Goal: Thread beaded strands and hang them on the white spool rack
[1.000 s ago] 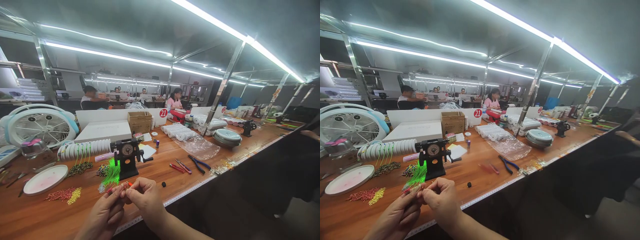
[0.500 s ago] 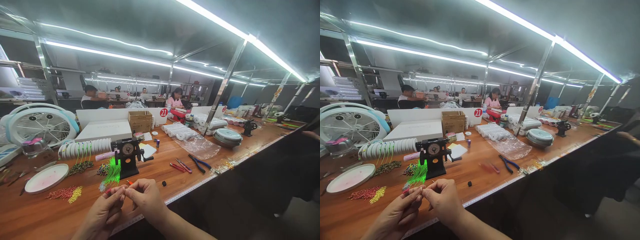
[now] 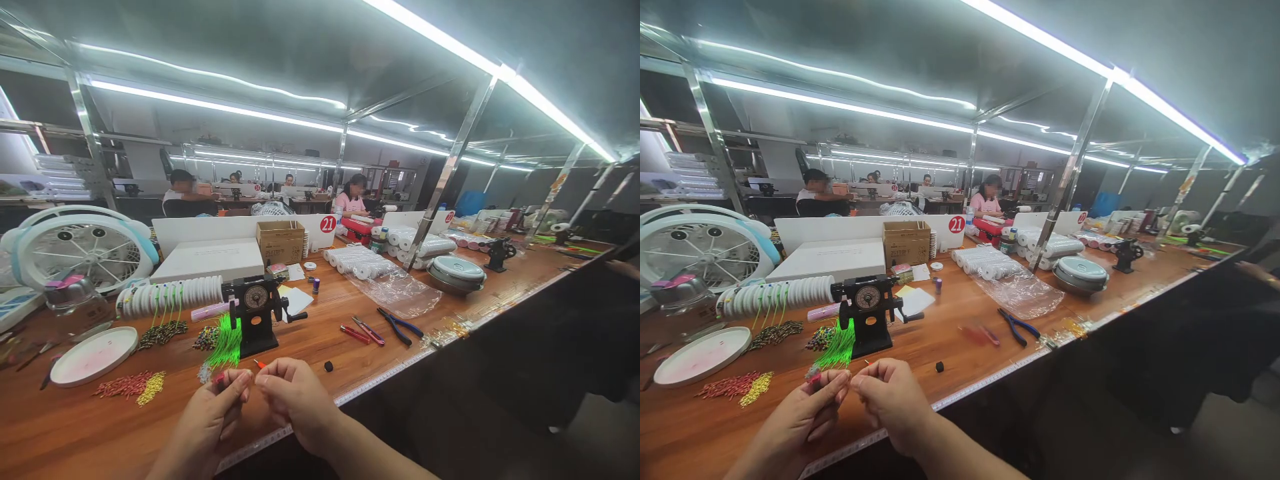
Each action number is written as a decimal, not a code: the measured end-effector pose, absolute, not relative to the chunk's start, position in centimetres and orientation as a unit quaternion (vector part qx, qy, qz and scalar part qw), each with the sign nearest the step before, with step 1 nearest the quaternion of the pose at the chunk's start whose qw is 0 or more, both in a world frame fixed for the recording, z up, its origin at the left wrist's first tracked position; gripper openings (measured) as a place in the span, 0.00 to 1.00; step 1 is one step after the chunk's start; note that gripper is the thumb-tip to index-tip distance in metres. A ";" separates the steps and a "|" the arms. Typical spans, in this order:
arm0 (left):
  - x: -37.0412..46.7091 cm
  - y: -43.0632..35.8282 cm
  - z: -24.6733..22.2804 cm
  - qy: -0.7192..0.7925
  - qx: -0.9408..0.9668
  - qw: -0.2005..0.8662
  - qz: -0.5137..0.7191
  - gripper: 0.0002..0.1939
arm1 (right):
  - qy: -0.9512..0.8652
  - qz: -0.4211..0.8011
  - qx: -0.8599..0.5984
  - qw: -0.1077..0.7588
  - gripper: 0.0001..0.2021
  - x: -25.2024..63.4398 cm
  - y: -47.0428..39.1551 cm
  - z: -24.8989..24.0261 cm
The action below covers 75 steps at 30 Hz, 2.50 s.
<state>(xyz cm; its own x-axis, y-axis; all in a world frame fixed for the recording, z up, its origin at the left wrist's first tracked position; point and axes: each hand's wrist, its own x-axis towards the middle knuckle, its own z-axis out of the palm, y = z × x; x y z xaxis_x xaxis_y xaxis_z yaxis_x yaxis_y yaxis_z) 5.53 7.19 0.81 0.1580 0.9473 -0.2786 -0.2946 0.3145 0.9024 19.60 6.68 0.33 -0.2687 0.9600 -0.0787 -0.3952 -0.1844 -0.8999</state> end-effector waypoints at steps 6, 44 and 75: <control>6.2 6.2 1.1 0.461 0.378 0.670 0.443 0.23 | -0.423 0.598 -0.407 0.547 0.13 20.7 7.2 0.0; 6.8 4.6 3.8 0.468 0.250 0.696 0.484 0.31 | -0.315 0.771 -0.231 0.503 0.14 19.6 5.9 0.9; 5.7 5.2 1.5 0.452 0.491 0.631 0.396 0.20 | -0.510 0.543 -0.378 0.550 0.13 19.9 5.8 1.9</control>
<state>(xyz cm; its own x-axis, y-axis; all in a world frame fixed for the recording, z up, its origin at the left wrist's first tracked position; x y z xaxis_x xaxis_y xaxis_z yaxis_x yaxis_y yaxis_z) 5.70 5.17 1.52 0.2780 0.9433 -0.1814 -0.0558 0.2044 0.9773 19.93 5.85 1.93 -0.1095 0.9826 0.1498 -0.2119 0.1241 -0.9694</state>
